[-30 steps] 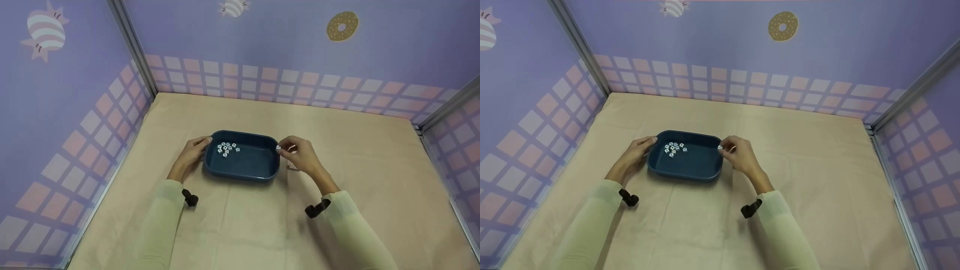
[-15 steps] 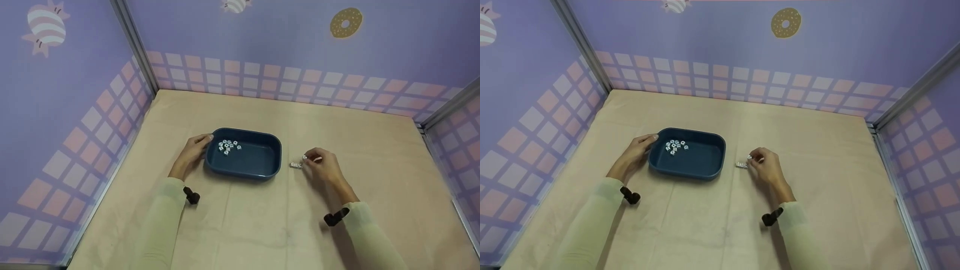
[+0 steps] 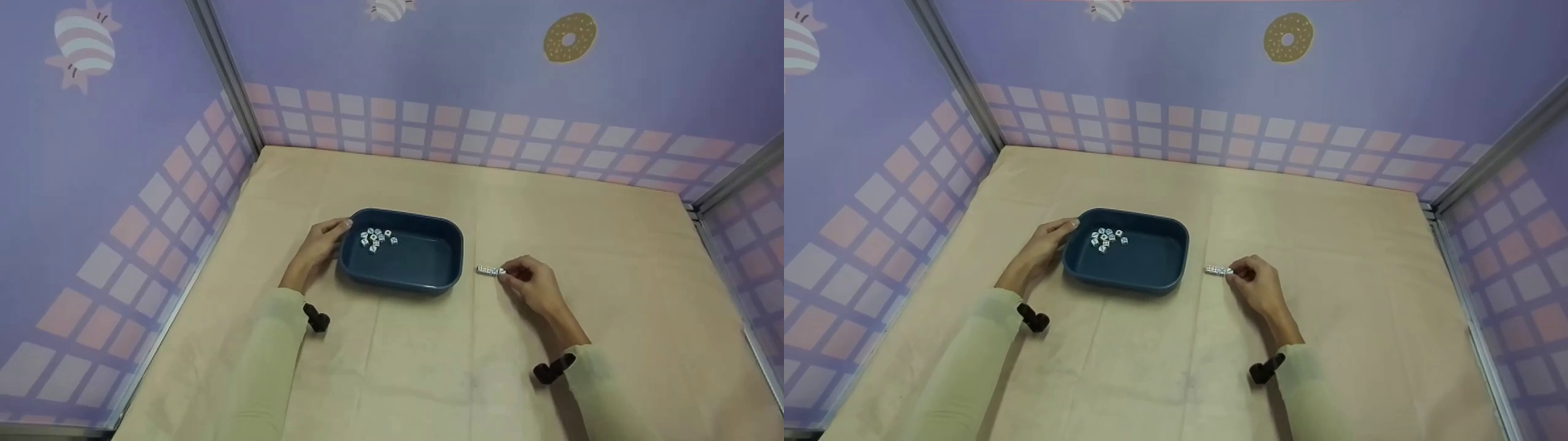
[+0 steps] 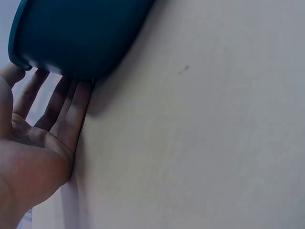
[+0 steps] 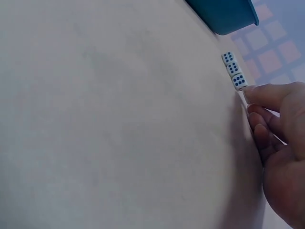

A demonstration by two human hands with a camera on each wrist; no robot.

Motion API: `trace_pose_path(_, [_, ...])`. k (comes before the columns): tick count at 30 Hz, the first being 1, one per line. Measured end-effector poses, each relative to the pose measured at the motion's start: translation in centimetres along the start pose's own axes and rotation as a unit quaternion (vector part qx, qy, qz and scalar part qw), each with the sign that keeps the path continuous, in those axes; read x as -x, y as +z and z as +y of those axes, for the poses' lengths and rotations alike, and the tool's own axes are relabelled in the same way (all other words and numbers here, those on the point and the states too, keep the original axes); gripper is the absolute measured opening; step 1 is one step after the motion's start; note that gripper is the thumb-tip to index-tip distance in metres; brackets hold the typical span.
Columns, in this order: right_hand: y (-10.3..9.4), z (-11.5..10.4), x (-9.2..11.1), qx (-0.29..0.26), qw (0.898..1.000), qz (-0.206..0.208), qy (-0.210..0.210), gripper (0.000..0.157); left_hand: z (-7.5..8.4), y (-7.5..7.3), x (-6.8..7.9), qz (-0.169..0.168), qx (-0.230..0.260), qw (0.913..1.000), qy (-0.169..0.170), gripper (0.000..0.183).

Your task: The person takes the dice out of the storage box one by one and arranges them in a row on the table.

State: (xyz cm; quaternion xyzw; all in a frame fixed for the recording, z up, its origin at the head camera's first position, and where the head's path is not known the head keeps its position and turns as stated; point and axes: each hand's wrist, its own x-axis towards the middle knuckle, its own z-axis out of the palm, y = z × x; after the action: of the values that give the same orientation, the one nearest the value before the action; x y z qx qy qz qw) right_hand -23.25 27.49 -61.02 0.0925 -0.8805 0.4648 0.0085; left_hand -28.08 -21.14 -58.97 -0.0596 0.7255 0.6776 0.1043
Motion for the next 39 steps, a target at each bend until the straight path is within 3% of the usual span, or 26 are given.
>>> trace_pose_path(6, [0.09, 0.35, 0.1, 0.0, 1.0, 0.006, -0.005, 0.018, -0.04, 0.14, -0.05, 0.007, -0.002, 0.9999, -0.008, 0.058])
trace_pose_path(29, [0.16, 0.31, 0.18, 0.006, 1.0, -0.011, 0.006, 0.024, 0.07, 0.24, -0.29, 0.011, -0.02, 0.9994, 0.027, 0.051])
trace_pose_path(39, [0.76, 0.04, 0.12, 0.01, 1.0, -0.003, -0.01, 0.025, -0.03, -0.25, -0.05, 0.012, -0.043, 0.9983, 0.037, 0.051])
